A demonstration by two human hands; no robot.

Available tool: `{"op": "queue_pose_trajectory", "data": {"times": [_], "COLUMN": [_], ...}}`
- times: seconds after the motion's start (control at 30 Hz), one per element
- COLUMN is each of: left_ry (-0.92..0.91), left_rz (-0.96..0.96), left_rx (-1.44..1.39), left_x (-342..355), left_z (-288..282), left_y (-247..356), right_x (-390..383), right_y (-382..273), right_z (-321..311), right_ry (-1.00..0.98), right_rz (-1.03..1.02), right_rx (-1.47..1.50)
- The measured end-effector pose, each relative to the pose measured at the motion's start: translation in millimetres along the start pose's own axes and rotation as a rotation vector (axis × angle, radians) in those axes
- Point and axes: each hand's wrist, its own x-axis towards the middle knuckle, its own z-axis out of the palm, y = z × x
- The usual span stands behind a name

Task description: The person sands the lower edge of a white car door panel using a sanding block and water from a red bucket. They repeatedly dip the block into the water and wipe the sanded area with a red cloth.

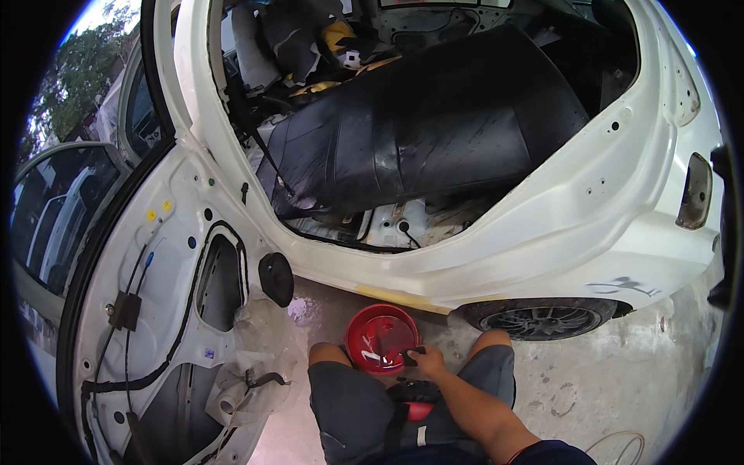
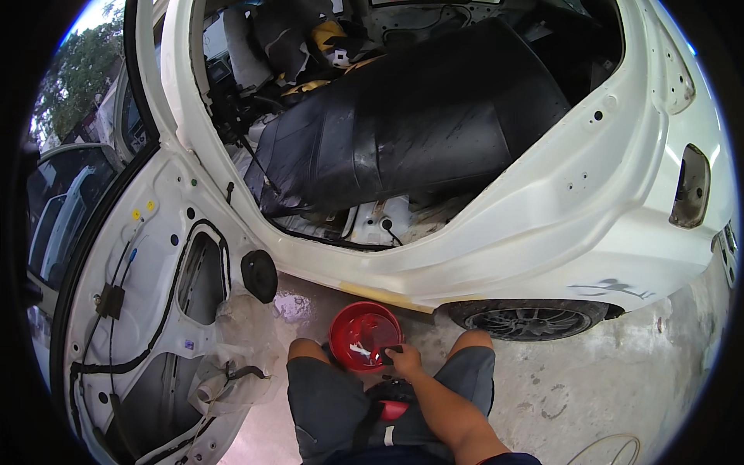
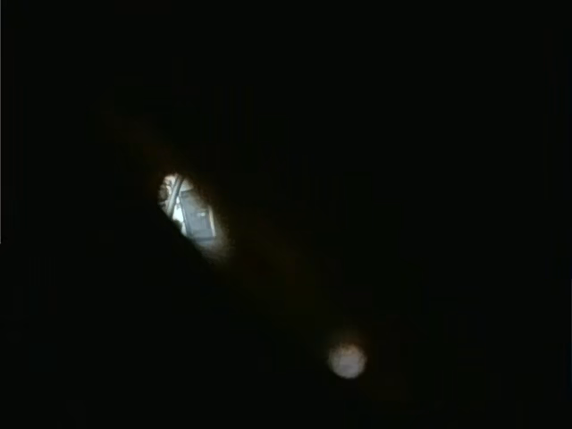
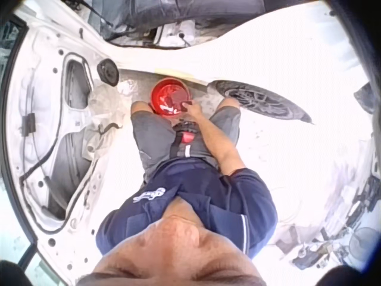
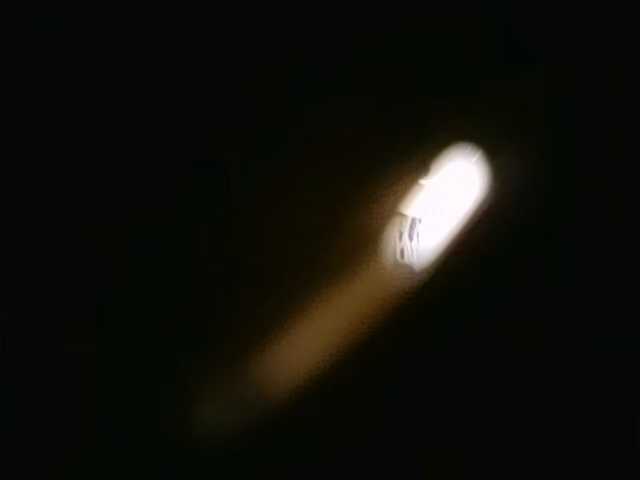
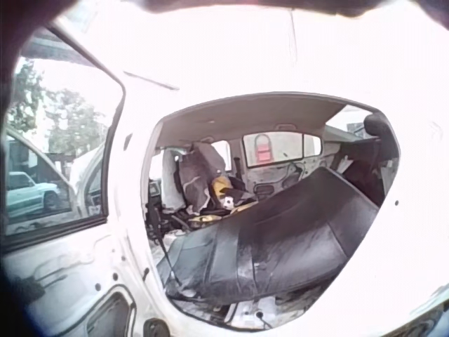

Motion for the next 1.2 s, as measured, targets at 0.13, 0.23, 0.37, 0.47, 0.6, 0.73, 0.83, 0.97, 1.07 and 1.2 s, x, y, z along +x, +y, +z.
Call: {"op": "queue_pose_trajectory", "data": {"times": [0.13, 0.23, 0.37, 0.47, 0.6, 0.73, 0.83, 0.97, 1.07, 1.2], "left_ry": [0.007, 0.007, 0.007, 0.010, 0.013, 0.018, 0.026, 0.032, 0.032, 0.029], "left_rz": [0.000, -0.004, -0.004, -0.007, -0.007, 0.003, 0.011, 0.013, 0.016, 0.022], "left_rx": [-0.006, -0.003, 0.001, 0.002, 0.006, 0.014, 0.017, 0.021, 0.027, 0.046], "left_x": [-0.8, 0.3, 0.9, -1.7, -6.8, -12.9, -17.4, -21.0, -21.8, -25.9], "left_z": [-1.8, -2.1, -1.8, -3.0, -6.8, -13.5, -17.7, -18.9, -18.8, -22.0], "left_y": [-0.9, -2.3, -3.1, -2.8, -2.7, -5.6, -7.8, -6.9, -3.7, -4.8], "right_x": [4.3, 7.7, 7.5, 3.2, -3.2, -4.1, -1.0, 8.6, 15.4, 17.3], "right_y": [7.5, 13.0, 12.5, 3.9, -9.9, -13.1, -6.8, 0.9, -0.8, -10.8], "right_z": [3.9, 6.6, 8.4, 8.9, 10.4, 13.7, 17.2, 24.1, 31.7, 42.6], "right_ry": [-0.006, 0.033, 0.015, 0.012, 0.026, -0.009, -0.043, -0.080, -0.064, 0.006], "right_rz": [-0.043, 0.054, 0.011, 0.013, 0.040, 0.014, -0.034, -0.105, -0.088, -0.319], "right_rx": [0.022, -0.093, -0.012, -0.042, -0.088, -0.084, -0.027, 0.021, -0.046, -0.205]}}
